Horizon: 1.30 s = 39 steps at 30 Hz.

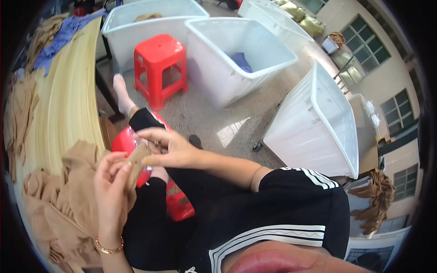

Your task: Trimming loose threads and cleaning up buttons on knitted sweaters using thread nippers.

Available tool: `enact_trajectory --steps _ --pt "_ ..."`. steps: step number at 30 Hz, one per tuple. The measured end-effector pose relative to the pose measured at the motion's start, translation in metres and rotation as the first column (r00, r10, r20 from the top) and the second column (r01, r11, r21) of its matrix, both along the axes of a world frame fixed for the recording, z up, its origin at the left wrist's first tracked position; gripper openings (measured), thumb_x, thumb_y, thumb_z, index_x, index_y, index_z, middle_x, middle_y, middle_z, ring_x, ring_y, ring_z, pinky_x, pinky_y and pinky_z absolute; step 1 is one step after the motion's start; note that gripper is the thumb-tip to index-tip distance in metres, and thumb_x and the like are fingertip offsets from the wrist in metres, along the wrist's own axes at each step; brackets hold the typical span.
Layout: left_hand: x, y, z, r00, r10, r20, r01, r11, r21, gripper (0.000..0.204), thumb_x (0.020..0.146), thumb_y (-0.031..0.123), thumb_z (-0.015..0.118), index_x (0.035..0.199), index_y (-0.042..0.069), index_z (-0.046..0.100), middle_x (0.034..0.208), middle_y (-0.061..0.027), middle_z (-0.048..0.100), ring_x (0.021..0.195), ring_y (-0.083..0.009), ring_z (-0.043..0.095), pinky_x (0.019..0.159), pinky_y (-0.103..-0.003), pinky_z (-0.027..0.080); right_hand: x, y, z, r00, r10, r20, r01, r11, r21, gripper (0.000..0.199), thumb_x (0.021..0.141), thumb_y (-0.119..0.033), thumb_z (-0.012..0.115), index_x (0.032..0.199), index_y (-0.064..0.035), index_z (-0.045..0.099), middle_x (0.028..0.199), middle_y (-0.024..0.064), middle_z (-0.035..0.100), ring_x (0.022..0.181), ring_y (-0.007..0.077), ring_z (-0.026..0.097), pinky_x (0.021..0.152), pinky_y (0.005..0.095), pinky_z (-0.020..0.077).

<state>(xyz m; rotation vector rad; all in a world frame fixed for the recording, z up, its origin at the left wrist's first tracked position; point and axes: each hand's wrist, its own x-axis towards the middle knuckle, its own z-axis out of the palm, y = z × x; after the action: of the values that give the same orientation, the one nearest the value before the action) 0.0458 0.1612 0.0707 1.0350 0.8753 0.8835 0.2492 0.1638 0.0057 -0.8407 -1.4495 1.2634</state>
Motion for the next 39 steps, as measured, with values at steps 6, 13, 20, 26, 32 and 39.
enact_trajectory --steps 6,13,20,26,32,39 --pt "0.0 -0.012 0.01 0.996 -0.083 0.039 0.08 0.994 0.081 0.026 0.091 -0.002 0.057 0.117 -0.003 0.051 0.101 -0.0103 0.066 0.088 -0.0097 0.063 0.076 -0.021 0.05 0.007 -0.012 0.021 0.988 0.055 -0.144 -0.069 0.994 -0.089 0.014 0.088 -0.012 0.071 0.093 -0.0015 0.064 0.081 -0.0041 0.06 0.075 0.0016 0.051 0.064 0.0203 0.041" --pt "-0.047 -0.016 -0.007 0.955 -0.084 -0.283 0.127 0.982 0.138 0.026 0.087 -0.005 0.061 0.113 -0.005 0.058 0.098 -0.0054 0.065 0.085 -0.0062 0.059 0.076 -0.02 0.047 0.006 -0.009 0.041 0.996 0.058 -0.07 -0.059 0.998 -0.018 0.011 0.087 -0.01 0.07 0.087 -0.002 0.062 0.074 -0.0068 0.051 0.07 0.0016 0.045 0.061 0.0214 0.0369" --pt "-0.088 -0.027 -0.015 0.942 0.033 -0.334 -0.008 0.997 0.077 0.023 0.09 -0.001 0.059 0.113 -0.004 0.06 0.096 -0.0013 0.065 0.085 -0.005 0.058 0.076 -0.018 0.046 -0.024 0.005 0.046 0.98 0.056 -0.19 -0.065 0.997 -0.039 0.009 0.088 -0.008 0.069 0.087 -0.0027 0.062 0.082 -0.0049 0.058 0.076 0.001 0.051 0.065 0.0201 0.0409" --pt "-0.078 -0.022 -0.025 0.987 0.01 -0.158 0.001 0.998 0.071 0.026 0.089 0.01 0.065 0.113 0.0 0.062 0.094 -0.0012 0.066 0.084 -0.0053 0.06 0.075 -0.018 0.045 -0.002 0.009 0.025 0.968 -0.195 0.161 0.17 0.973 0.157 0.012 0.089 -0.006 0.066 0.099 -0.0014 0.063 0.083 -0.0015 0.061 0.072 0.0034 0.054 0.061 0.0173 0.0419" --pt "-0.091 -0.037 -0.046 0.998 0.062 -0.017 -0.062 0.998 0.004 0.028 0.09 0.01 0.064 0.115 -0.003 0.06 0.099 -0.0068 0.068 0.09 -0.0085 0.065 0.08 -0.02 0.05 -0.048 -0.029 0.032 0.938 -0.153 0.312 0.041 0.939 0.34 0.039 0.08 0.001 0.071 0.117 0.0006 0.06 0.088 0.0076 0.059 0.08 0.0158 0.057 0.077 0.0249 0.0447" --pt "-0.091 -0.031 -0.041 0.997 0.044 -0.059 -0.044 0.999 -0.002 0.032 0.092 0.009 0.061 0.121 -0.002 0.057 0.112 -0.0096 0.066 0.104 -0.0109 0.062 0.092 -0.022 0.047 -0.05 -0.017 0.026 0.921 -0.047 0.388 -0.193 0.808 0.556 0.038 0.078 -0.005 0.077 0.113 -0.0001 0.065 0.082 0.0097 0.059 0.069 0.0206 0.056 0.062 0.0292 0.0443"
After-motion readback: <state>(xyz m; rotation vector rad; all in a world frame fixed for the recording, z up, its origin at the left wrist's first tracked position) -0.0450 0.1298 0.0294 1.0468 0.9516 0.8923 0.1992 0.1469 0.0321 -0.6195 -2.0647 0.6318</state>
